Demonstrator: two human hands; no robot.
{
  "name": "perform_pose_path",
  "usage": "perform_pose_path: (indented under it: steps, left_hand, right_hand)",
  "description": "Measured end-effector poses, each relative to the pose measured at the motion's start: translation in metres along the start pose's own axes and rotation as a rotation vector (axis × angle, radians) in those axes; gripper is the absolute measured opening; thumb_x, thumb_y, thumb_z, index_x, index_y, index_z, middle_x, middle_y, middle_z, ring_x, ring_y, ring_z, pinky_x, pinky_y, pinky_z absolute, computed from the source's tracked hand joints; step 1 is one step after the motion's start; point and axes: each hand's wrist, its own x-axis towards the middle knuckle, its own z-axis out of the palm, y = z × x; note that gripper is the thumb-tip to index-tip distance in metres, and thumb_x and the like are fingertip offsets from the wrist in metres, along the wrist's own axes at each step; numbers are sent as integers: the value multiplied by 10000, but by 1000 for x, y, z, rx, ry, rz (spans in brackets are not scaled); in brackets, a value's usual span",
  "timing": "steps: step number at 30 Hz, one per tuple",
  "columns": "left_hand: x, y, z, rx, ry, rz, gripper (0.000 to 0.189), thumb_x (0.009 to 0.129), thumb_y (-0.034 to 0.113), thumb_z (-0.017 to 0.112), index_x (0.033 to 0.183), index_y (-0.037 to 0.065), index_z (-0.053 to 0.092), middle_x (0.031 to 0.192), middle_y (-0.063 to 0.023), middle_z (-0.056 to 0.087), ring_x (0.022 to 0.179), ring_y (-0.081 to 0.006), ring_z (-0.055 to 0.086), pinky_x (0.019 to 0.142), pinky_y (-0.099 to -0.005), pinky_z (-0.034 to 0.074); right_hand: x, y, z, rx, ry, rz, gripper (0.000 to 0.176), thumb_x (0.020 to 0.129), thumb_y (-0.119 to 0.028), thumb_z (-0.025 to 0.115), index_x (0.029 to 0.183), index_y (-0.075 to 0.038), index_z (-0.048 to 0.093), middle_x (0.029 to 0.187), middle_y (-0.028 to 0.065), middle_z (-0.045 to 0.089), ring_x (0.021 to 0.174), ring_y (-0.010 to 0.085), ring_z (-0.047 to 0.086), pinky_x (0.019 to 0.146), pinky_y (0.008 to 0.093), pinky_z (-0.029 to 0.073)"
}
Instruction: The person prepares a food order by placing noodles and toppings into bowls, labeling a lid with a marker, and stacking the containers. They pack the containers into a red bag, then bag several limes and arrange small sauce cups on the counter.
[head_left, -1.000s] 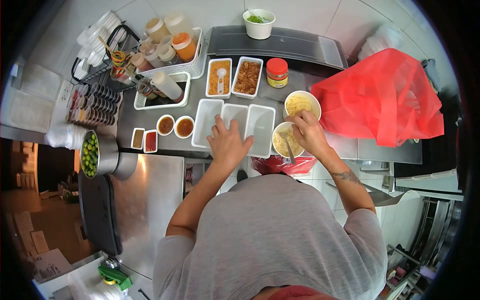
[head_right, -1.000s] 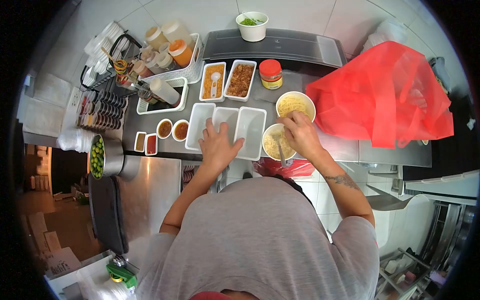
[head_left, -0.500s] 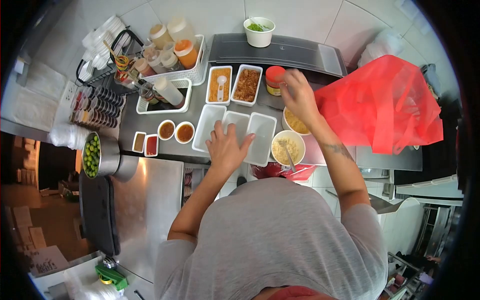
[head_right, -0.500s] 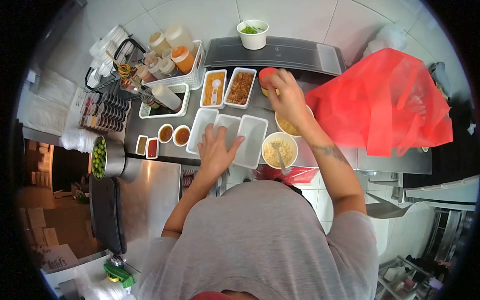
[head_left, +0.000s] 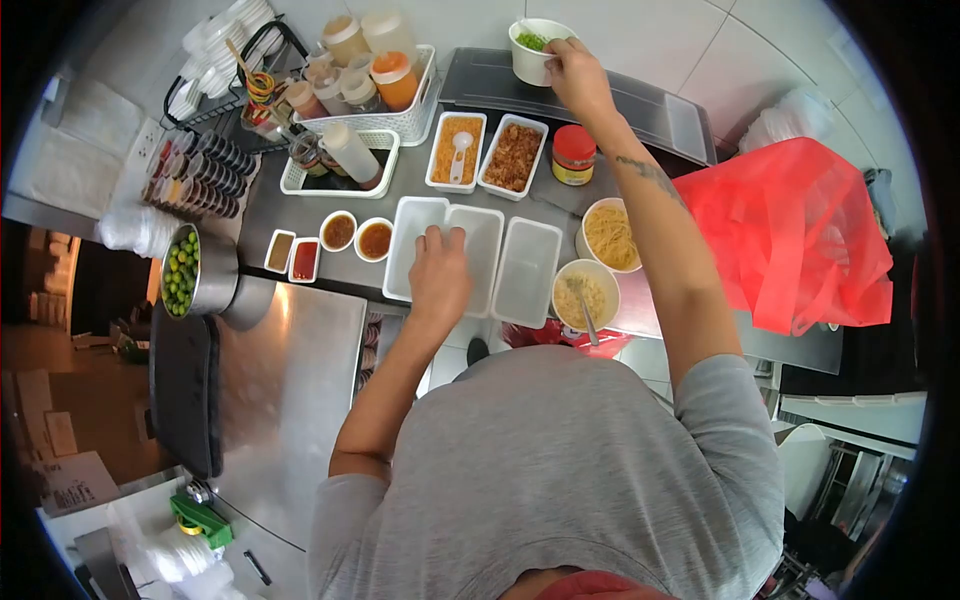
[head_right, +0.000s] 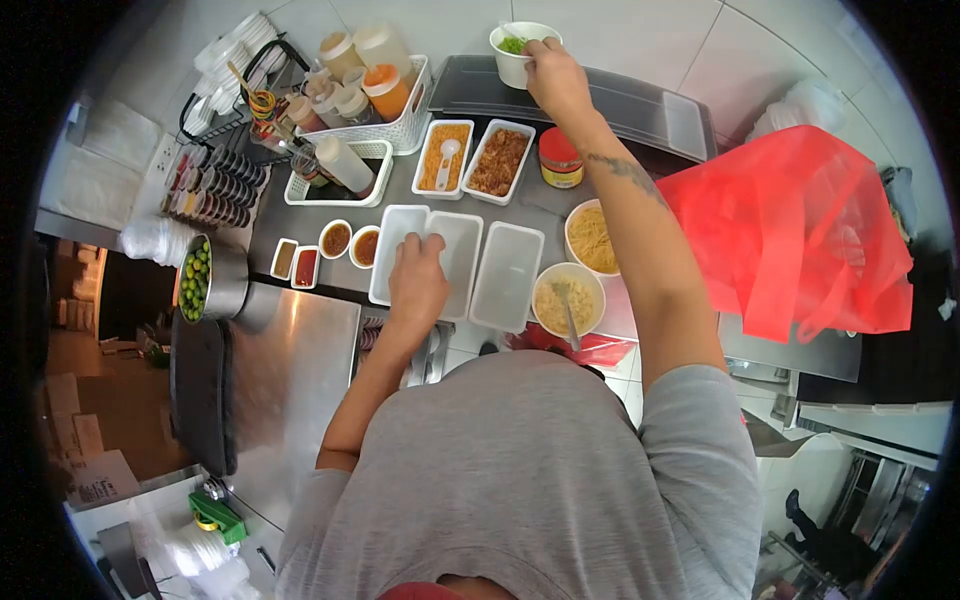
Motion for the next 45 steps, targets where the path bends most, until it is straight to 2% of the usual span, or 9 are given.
perform_pose_path:
  steps: [9, 12, 21, 24, 27, 29, 33, 39, 45]
  left_hand:
    - [-18, -3, -75, -209, 250, -22, 216, 713, -93, 513, 897, -14, 591, 899, -182, 505, 831, -357, 534, 729, -437, 451]
    - [-28, -14, -106, -204, 329, -64, 220, 741, -94, 492, 907, -5, 604, 871, -175, 520, 788, -347, 553, 706, -412, 446]
    - [-44, -25, -121, -159, 369, -140, 197, 776, -77, 480, 895, 0, 616, 838, -149, 537, 737, -328, 561, 663, -400, 445]
    - [-41, -23, -119, -176, 330, -136, 193, 780, -73, 482, 895, 2, 618, 837, -143, 538, 720, -324, 560, 652, -401, 442]
    - [-35, -22, -119, -191, 304, -118, 187, 785, -66, 487, 899, 2, 618, 842, -142, 539, 714, -325, 559, 646, -401, 440]
    - [-27, -20, -123, -179, 284, -80, 182, 788, -62, 489, 904, -1, 617, 846, -145, 539, 715, -329, 559, 645, -400, 440]
    - [0, -10, -124, -189, 219, 31, 176, 777, -65, 500, 904, -14, 611, 853, -160, 539, 727, -347, 560, 661, -412, 443]
    - [58, 11, -106, -237, 69, 219, 150, 760, -63, 516, 875, -22, 603, 848, -185, 537, 752, -381, 560, 698, -438, 450]
    - [132, 27, -66, -172, -12, 283, 125, 803, 42, 529, 832, -35, 623, 893, -229, 568, 812, -414, 584, 744, -463, 473]
  right_hand:
    - [-82, -93, -85, 406, -240, -187, 163, 769, -7, 608, 930, -29, 612, 918, 133, 584, 817, 345, 599, 697, 396, 498]
    - [-118, -115, -76, 531, -412, -242, 178, 761, 34, 626, 929, -25, 612, 890, 112, 578, 795, 287, 599, 667, 346, 495]
    - [-155, -136, -12, 497, -718, -307, 176, 764, -4, 620, 939, -27, 611, 953, 113, 578, 869, 319, 599, 753, 370, 503]
    - [-148, -132, -22, 550, -617, -321, 206, 748, -1, 616, 953, -29, 614, 981, 120, 577, 931, 323, 583, 804, 387, 499]
    - [-107, -95, -38, 418, -484, -263, 283, 731, 9, 615, 1008, -51, 618, 1052, 123, 571, 991, 325, 568, 843, 397, 492]
    - [-75, -43, -41, -83, -428, -200, 418, 703, 5, 629, 1111, -80, 590, 1105, 116, 565, 1030, 322, 561, 852, 385, 494]
    - [-39, 29, -53, -661, -731, 180, 639, 726, -12, 624, 1328, -146, 453, 1261, 110, 504, 1189, 328, 477, 926, 484, 448]
    - [-35, 51, -55, -690, -882, 132, 790, 742, -14, 627, 1438, -192, 298, 1349, 107, 432, 1232, 323, 448, 919, 562, 428]
    - [-19, 51, -73, -613, -742, 67, 566, 739, -8, 614, 1274, -159, 508, 1270, 73, 508, 1115, 299, 547, 833, 468, 506]
